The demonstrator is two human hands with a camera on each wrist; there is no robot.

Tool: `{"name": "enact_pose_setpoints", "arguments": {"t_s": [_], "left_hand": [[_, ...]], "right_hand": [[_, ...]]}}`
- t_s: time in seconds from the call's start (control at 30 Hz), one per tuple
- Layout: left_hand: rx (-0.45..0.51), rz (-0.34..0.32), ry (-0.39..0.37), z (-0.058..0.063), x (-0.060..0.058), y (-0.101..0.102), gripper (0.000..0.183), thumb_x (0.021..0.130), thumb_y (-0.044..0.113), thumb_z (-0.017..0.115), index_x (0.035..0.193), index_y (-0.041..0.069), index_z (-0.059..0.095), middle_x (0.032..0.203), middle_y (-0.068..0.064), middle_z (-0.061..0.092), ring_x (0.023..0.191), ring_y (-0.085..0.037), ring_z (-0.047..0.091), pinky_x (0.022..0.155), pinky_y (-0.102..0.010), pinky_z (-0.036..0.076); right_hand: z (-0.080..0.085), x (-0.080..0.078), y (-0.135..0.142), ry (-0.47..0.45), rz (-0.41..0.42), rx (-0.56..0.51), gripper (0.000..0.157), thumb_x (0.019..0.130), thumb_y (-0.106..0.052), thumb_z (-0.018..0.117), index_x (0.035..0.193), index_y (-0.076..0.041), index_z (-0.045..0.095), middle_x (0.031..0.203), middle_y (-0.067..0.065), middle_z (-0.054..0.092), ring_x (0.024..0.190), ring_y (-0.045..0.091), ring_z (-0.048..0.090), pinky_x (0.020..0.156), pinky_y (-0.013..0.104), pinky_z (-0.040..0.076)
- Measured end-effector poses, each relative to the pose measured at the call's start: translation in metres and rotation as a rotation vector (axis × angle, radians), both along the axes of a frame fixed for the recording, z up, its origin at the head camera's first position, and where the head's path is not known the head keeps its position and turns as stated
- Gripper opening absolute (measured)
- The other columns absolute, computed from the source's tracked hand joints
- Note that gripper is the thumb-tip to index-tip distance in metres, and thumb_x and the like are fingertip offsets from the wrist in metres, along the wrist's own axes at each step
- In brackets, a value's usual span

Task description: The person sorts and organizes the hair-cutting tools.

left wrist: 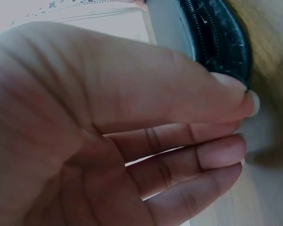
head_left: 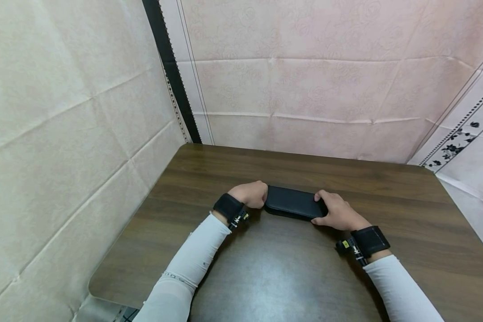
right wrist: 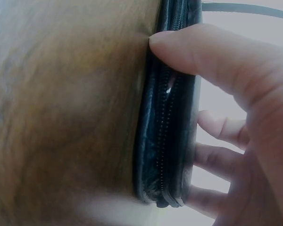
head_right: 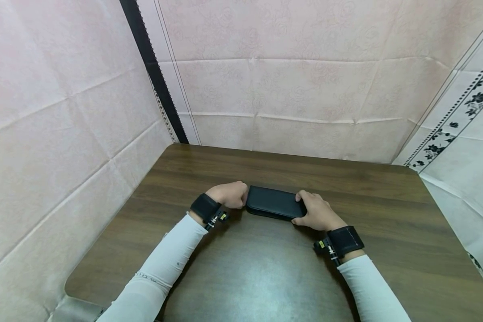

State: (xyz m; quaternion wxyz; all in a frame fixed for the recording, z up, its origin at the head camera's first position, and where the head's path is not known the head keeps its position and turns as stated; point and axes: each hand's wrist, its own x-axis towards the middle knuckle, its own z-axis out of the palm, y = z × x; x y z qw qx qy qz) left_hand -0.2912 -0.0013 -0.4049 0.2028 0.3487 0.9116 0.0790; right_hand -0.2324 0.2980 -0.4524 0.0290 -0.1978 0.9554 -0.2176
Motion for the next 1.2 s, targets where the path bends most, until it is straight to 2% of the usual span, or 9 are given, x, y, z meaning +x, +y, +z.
{"name": "enact_pose_setpoints", "arguments": {"t_s": [0.27,0.73,0.87,0.93,1.0,1.07,1.1,1.17,1.2], "left_hand": [[0.023,0.0,-0.038,0.002,0.002,0.0,0.045,0.081,-0.004,0.054,0.045,0.017,0.037,0.046,0.007,0.026,0.042,-0.009,0.02,0.041,-0.022,0.019],[0.017,0.002,-0.053,-0.001,0.001,0.0,0.043,0.082,-0.001,0.059,0.046,0.016,0.043,0.047,0.007,0.027,0.044,-0.01,0.02,0.043,-0.023,0.019],[0.003,-0.001,-0.095,-0.001,-0.004,-0.001,0.032,0.083,0.005,0.063,0.053,0.013,0.059,0.048,0.008,0.034,0.044,-0.008,0.027,0.043,-0.022,0.023],[-0.008,0.012,-0.112,-0.001,-0.007,-0.003,0.029,0.084,0.008,0.063,0.056,0.012,0.06,0.049,0.008,0.036,0.044,-0.008,0.028,0.044,-0.023,0.024],[-0.005,0.052,-0.08,-0.001,-0.011,-0.006,0.03,0.086,0.008,0.059,0.057,0.012,0.055,0.052,0.006,0.035,0.045,-0.01,0.028,0.044,-0.024,0.025],[0.036,0.101,0.005,-0.003,-0.014,-0.008,0.025,0.09,0.01,0.055,0.065,0.011,0.055,0.058,0.004,0.041,0.049,-0.011,0.034,0.046,-0.026,0.03],[0.062,0.123,0.064,-0.005,-0.015,-0.008,0.02,0.093,0.012,0.052,0.074,0.01,0.06,0.067,0.002,0.051,0.055,-0.012,0.044,0.051,-0.026,0.038],[0.127,0.142,0.155,-0.009,-0.016,-0.006,0.02,0.098,0.018,0.048,0.104,0.008,0.064,0.096,-0.003,0.064,0.083,-0.014,0.06,0.071,-0.03,0.05],[0.152,0.134,0.174,-0.012,-0.017,-0.005,0.029,0.1,0.023,0.047,0.122,0.009,0.059,0.115,-0.005,0.062,0.102,-0.016,0.06,0.085,-0.032,0.05]], "right_hand": [[0.001,0.0,0.0,0.0,-0.002,-0.002,0.063,0.073,-0.041,0.082,0.12,-0.014,0.049,0.121,0.011,0.059,0.107,0.027,0.051,0.084,0.047,0.045],[0.001,0.0,0.0,-0.003,-0.001,-0.006,0.062,0.074,-0.04,0.081,0.12,-0.014,0.049,0.12,0.012,0.059,0.106,0.027,0.051,0.083,0.046,0.045],[0.001,-0.001,0.001,-0.004,-0.003,-0.006,0.062,0.074,-0.04,0.082,0.12,-0.014,0.049,0.121,0.012,0.059,0.107,0.027,0.051,0.084,0.047,0.046],[0.001,-0.001,0.002,-0.003,-0.004,-0.007,0.063,0.073,-0.04,0.082,0.12,-0.014,0.048,0.12,0.012,0.059,0.106,0.027,0.051,0.084,0.046,0.046],[0.002,-0.002,0.002,0.003,0.001,-0.01,0.063,0.073,-0.039,0.082,0.12,-0.014,0.049,0.119,0.012,0.059,0.104,0.026,0.051,0.083,0.044,0.046],[0.003,-0.002,0.002,0.01,0.011,-0.002,0.064,0.073,-0.039,0.082,0.12,-0.013,0.049,0.118,0.011,0.059,0.103,0.025,0.052,0.083,0.044,0.046],[0.004,-0.001,0.002,0.012,0.013,0.006,0.064,0.072,-0.039,0.083,0.121,-0.013,0.048,0.119,0.011,0.059,0.104,0.026,0.052,0.083,0.046,0.045],[0.006,0.001,0.002,0.009,0.014,0.028,0.066,0.071,-0.037,0.083,0.122,-0.013,0.049,0.125,0.013,0.056,0.111,0.029,0.051,0.087,0.055,0.043],[0.007,0.002,0.002,0.005,0.012,0.044,0.066,0.071,-0.037,0.084,0.123,-0.014,0.048,0.131,0.015,0.053,0.116,0.033,0.049,0.089,0.06,0.041]]}}
